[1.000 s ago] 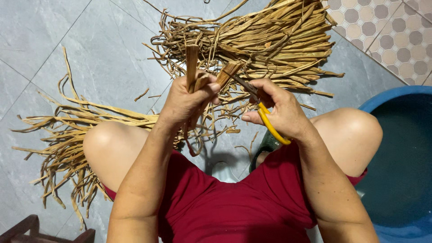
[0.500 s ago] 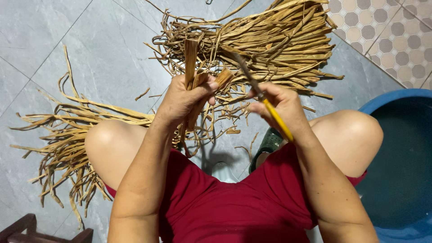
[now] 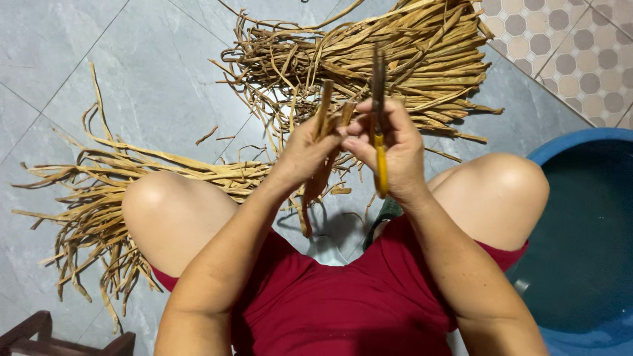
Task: The person sits cross-legged on a tiled floor and uses yellow-handled scissors to cut long dried plant strips into shorter pieces. They repeatedly pick up bundles, cut them, and place the cut pieces into a pile on the floor.
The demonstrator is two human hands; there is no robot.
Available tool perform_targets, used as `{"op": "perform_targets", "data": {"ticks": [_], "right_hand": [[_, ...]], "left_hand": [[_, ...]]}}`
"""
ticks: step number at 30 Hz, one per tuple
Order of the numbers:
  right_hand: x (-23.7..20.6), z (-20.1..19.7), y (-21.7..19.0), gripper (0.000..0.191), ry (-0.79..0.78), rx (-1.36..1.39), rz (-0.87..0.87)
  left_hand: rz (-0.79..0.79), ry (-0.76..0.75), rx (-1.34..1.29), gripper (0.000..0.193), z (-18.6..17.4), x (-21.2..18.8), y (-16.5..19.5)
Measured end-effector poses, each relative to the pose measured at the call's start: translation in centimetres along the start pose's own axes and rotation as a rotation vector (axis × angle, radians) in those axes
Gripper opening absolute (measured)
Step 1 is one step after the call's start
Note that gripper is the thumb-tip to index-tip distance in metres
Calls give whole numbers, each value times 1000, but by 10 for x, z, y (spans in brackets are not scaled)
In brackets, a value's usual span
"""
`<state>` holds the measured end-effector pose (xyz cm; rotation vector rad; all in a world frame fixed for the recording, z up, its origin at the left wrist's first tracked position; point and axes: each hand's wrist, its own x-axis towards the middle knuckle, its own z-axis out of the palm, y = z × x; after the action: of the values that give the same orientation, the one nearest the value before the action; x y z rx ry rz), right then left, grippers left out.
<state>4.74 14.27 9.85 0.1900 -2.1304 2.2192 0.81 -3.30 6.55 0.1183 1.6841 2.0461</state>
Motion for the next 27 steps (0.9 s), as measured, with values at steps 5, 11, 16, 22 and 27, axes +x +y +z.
{"op": "perform_targets", "data": {"ticks": [5,11,16,22,27], "right_hand": [[16,3,3,42,36,-29,-18],[24,-8,-8,36,49,282,169],[20,-8,-9,37,17,324,107],[21,-8,-5,39,34,237,32],[17,-4,-6,39,203,92,-36]], "left_hand": [[16,-22,195,40,14,-4,0],[-65,-195,-331,61,2,-14,24],[-37,-168,-408,64,1,-13,31],[29,-174,-379,51,-5,-12,16],[117,18,-56,31,4,-8,6]]}}
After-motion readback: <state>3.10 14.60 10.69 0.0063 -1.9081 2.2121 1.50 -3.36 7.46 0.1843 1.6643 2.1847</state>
